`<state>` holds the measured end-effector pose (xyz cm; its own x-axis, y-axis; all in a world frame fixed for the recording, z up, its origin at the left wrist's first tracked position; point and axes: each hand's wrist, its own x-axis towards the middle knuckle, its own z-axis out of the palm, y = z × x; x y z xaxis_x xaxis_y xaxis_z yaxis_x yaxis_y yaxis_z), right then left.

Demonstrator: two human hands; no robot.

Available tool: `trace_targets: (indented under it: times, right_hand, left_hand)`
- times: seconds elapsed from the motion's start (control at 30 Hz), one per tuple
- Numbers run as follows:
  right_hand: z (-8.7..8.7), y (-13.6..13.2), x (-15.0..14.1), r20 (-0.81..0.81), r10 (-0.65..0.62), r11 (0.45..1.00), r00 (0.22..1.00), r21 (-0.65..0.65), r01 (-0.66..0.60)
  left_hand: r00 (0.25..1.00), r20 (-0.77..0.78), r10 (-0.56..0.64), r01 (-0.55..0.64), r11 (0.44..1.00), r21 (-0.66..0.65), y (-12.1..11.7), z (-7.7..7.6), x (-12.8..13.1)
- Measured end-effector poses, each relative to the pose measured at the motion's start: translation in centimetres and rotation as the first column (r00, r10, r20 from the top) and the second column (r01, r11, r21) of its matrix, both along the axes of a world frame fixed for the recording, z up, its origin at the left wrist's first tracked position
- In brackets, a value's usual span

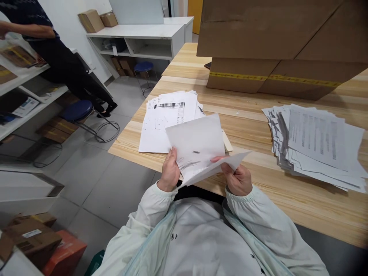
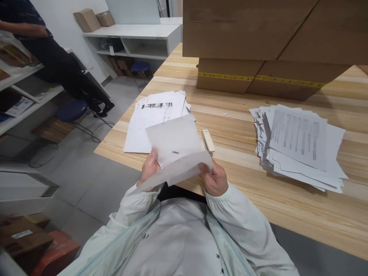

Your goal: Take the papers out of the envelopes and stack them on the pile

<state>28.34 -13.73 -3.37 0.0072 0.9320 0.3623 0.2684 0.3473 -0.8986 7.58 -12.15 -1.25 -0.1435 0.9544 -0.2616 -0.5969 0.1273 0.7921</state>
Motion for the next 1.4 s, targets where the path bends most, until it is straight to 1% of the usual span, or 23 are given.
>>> trace_targets:
  times: [0.07, 0.13, 0.2, 0.27, 0.33, 0.43, 0.5, 0.53, 0.6, 0.67, 0.7, 0.73, 0.8, 0.87, 0.93, 1.03, 1.13, 1.27, 1.33, 1.4]
  right_hand:
    - [0.0, 0.1, 0.0, 0.013, -0.066, 0.997, 0.998, -0.029, 0.067]
    - [0.2, 0.2, 0.0, 0.039, -0.136, 0.988, 0.990, -0.074, 0.138]
    - [0.4, 0.3, 0.1, 0.078, -0.175, 0.975, 0.981, -0.122, 0.184]
    - [0.6, 0.4, 0.2, 0.110, -0.190, 0.967, 0.976, -0.151, 0.206]
    - [0.6, 0.4, 0.2, 0.139, -0.174, 0.966, 0.975, -0.170, 0.197]
    - [0.3, 0.1, 0.0, 0.150, -0.126, 0.971, 0.981, -0.183, 0.153]
    - [0.2, -0.1, -0.4, 0.107, -0.084, 0.982, 0.991, -0.162, 0.100]
    - [0.4, -0.1, -0.7, 0.067, -0.085, 0.988, 0.994, -0.122, 0.093]
    - [1.1, 0.1, -1.1, -0.052, -0.127, 0.992, 0.990, 0.005, 0.128]
    - [2.3, 0.6, -1.3, -0.205, -0.158, 0.975, 0.966, 0.122, 0.186]
    - [3.0, 0.9, -1.2, -0.272, -0.149, 0.970, 0.951, 0.149, 0.194]
    - [3.6, 1.2, -1.1, -0.316, -0.129, 0.970, 0.940, 0.158, 0.186]
    - [4.5, 1.5, -0.8, -0.326, -0.117, 0.977, 0.938, 0.132, 0.167]
    - [4.6, 1.6, -0.5, -0.287, -0.148, 0.979, 0.946, 0.091, 0.181]
    - [4.2, 1.6, -0.5, -0.266, -0.153, 0.983, 0.952, 0.061, 0.175]
    - [3.1, 1.7, -0.9, -0.274, -0.094, 0.993, 0.957, 0.049, 0.112]
    - [2.7, 1.8, -1.2, -0.266, -0.089, 0.993, 0.960, 0.052, 0.107]
    - [3.3, 1.8, -1.3, -0.266, -0.082, 0.991, 0.961, 0.084, 0.107]
    - [3.7, 1.7, -1.4, -0.271, -0.087, 0.986, 0.959, 0.113, 0.121]
    - [3.9, 1.6, -1.7, -0.276, -0.133, 0.971, 0.952, 0.154, 0.180]
  left_hand:
    - [0.998, 0.039, 0.056, -0.055, 0.998, -0.034, -0.3, 0.2, 0.0]
    - [0.996, 0.066, 0.058, -0.055, 0.998, -0.043, -0.5, 0.4, 0.0]
    - [0.994, 0.088, 0.060, -0.059, 0.998, -0.018, -0.5, 0.7, 0.1]
    - [0.993, 0.091, 0.077, -0.078, 0.997, 0.006, -0.6, 0.8, 0.2]
    - [0.994, 0.079, 0.082, -0.083, 0.996, 0.017, -0.7, 0.7, 0.3]
    - [0.998, 0.038, 0.043, -0.044, 0.999, 0.032, -0.9, 0.6, 0.4]
    - [0.999, -0.039, -0.031, 0.033, 0.999, 0.042, -1.1, 0.9, 0.4]
    - [0.993, -0.097, -0.071, 0.077, 0.996, 0.054, -1.1, 1.3, 0.2]
    - [0.964, -0.239, -0.118, 0.149, 0.982, 0.114, -1.1, 2.4, -0.2]
    - [0.918, -0.386, -0.091, 0.193, 0.952, 0.236, -0.9, 3.8, -0.6]
    - [0.891, -0.450, -0.060, 0.217, 0.927, 0.305, -0.8, 4.6, -0.8]
    - [0.863, -0.504, -0.031, 0.245, 0.898, 0.364, -0.7, 5.2, -1.0]
    - [0.808, -0.589, 0.004, 0.310, 0.847, 0.432, -0.4, 6.0, -1.2]
    - [0.770, -0.638, 0.019, 0.349, 0.825, 0.444, -0.2, 6.0, -1.2]
    - [0.760, -0.650, 0.024, 0.349, 0.828, 0.439, 0.0, 5.3, -1.2]
    - [0.783, -0.622, 0.026, 0.311, 0.849, 0.427, 0.1, 4.1, -1.3]
    - [0.804, -0.594, 0.019, 0.283, 0.866, 0.411, 0.1, 3.4, -1.3]
    - [0.820, -0.572, 0.022, 0.261, 0.875, 0.407, -0.1, 3.5, -0.9]
    - [0.819, -0.573, 0.041, 0.259, 0.864, 0.431, -0.2, 3.8, -0.6]
    - [0.806, -0.588, 0.068, 0.273, 0.839, 0.471, -0.4, 4.0, -0.2]
